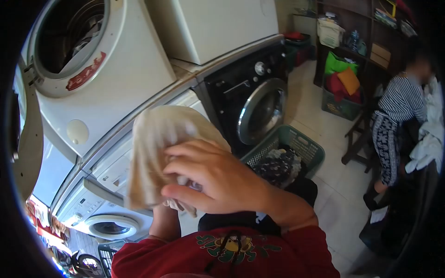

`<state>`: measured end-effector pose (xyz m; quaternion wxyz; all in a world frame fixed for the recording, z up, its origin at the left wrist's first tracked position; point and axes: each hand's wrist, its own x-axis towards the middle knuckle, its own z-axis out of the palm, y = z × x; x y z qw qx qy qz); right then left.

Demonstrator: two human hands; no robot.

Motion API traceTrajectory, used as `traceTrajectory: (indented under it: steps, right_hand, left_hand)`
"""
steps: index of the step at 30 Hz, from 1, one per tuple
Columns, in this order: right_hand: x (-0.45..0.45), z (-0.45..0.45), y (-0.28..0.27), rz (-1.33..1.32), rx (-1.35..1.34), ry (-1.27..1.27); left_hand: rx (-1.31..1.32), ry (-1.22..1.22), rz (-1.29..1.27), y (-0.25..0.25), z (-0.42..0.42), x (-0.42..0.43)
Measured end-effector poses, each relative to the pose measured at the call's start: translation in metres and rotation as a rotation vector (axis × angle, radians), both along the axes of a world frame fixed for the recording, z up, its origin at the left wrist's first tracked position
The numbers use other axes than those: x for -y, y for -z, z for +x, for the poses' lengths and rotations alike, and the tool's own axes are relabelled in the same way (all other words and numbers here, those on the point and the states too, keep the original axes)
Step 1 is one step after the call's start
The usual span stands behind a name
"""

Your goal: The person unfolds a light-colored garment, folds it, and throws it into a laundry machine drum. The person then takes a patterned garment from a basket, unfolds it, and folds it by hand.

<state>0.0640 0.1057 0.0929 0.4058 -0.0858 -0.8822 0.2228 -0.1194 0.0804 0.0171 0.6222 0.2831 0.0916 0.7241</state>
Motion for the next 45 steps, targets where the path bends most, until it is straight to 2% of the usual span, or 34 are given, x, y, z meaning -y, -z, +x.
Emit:
traceTrajectory:
  steps: [2, 4, 5, 7, 10, 14, 15, 19, 20, 21, 22, 24, 25, 26, 27, 29, 30, 32, 34, 35, 38, 39, 41, 42, 44, 45]
  right_hand:
    - [-0.004, 0.001, 0.0, 0.092, 0.01, -0.034]
    - [0.009, 0.015, -0.016, -0.361, -0.245, -0.438]
    - [0.014, 0.016, -0.022, -0.354, -0.246, -0.421]
    - [0.024, 0.014, -0.027, -0.425, -0.558, -1.078]
    - [0.029, 0.018, -0.021, -0.432, -0.624, -1.021]
    - [0.031, 0.015, -0.014, -0.451, -0.696, -1.023]
    - [0.032, 0.014, -0.012, -0.455, -0.716, -1.027]
    - [0.035, 0.013, -0.005, -0.456, -0.8, -1.023]
    - [0.036, 0.012, -0.004, -0.457, -0.818, -1.024]
    - [0.036, 0.009, -0.005, -0.453, -0.828, -1.035]
    - [0.02, 0.009, 0.018, -0.296, -0.818, -0.91]
    - [0.015, 0.037, 0.029, -0.26, -0.352, -0.068]
    - [0.005, 0.035, 0.046, -0.227, -0.192, 0.151]
    - [-0.005, 0.029, 0.069, -0.182, -0.04, 0.365]
    - [-0.012, 0.03, 0.088, -0.156, -0.038, 0.316]
    - [-0.023, 0.03, 0.119, -0.743, -0.028, -0.192]
    - [-0.024, 0.02, 0.123, -0.728, -0.014, -0.227]
    - [-0.02, 0.004, 0.13, -0.673, -0.246, -0.197]
    - [-0.018, -0.01, 0.131, -0.621, -0.492, -0.147]
    - [-0.018, -0.016, 0.124, -0.615, -0.491, -0.162]
    - [-0.011, -0.029, 0.083, -0.327, -0.337, -0.272]
    - [-0.009, -0.034, 0.074, -0.229, -0.287, -0.302]
    - [-0.002, -0.053, 0.062, -0.197, -0.397, -0.246]
    - [0.002, -0.063, 0.057, -0.174, -0.503, -0.185]
    - [0.006, -0.074, 0.051, -0.124, -0.706, -0.061]
    - [0.005, -0.075, 0.051, -0.116, -0.708, -0.064]
  left_hand:
    - [0.087, 0.054, -0.04, 0.011, 0.0, -0.005]
    - [0.166, 0.099, -0.069, 0.023, -0.005, -0.014]
    - [0.204, 0.124, -0.083, 0.028, -0.007, -0.021]
    - [0.28, 0.179, -0.135, 0.04, -0.007, -0.031]
    - [0.347, 0.243, -0.228, 0.046, -0.007, -0.036]
    - [0.388, 1.054, -0.337, 0.029, -0.008, -0.037]
    - [0.391, 1.05, -0.348, 0.032, -0.01, -0.034]
    - [-0.288, 0.308, -0.266, 0.051, -0.02, -0.013]
    - [-0.289, 0.31, -0.273, 0.058, -0.023, -0.008]
    - [-0.399, 0.336, -0.249, 0.065, -0.028, -0.004]
    - [-0.506, 0.348, -0.211, 0.071, -0.034, -0.003]
    - [-0.712, 0.338, -0.124, 0.075, -0.043, -0.007]
    - [-0.702, 0.291, -0.108, 0.066, -0.043, -0.008]
    - [-0.974, 0.329, -0.025, 0.046, -0.041, -0.009]
    - [-1.253, 0.362, 0.041, 0.023, -0.038, -0.009]
    - [-1.825, 0.445, 0.128, -0.007, -0.034, -0.005]
    - [-1.83, 0.405, 0.105, -0.007, -0.031, -0.003]
    - [-1.468, -0.304, 0.407, -0.005, -0.017, 0.0]
    - [-0.989, -0.925, 0.691, 0.0, 0.001, -0.002]
    - [-0.994, -0.94, 0.695, 0.012, 0.01, -0.009]
    - [-0.3, -1.24, 0.831, 0.083, 0.029, -0.049]
    - [-0.056, -1.31, 0.867, 0.092, 0.03, -0.053]
    - [-1.075, -0.422, 0.38, 0.052, -0.048, 0.005]
    - [-1.079, -0.424, 0.386, 0.044, -0.047, 0.006]
    - [-1.34, -0.876, 0.453, 0.001, -0.086, -0.017]
    - [-1.457, -1.112, 0.482, -0.019, -0.124, -0.009]
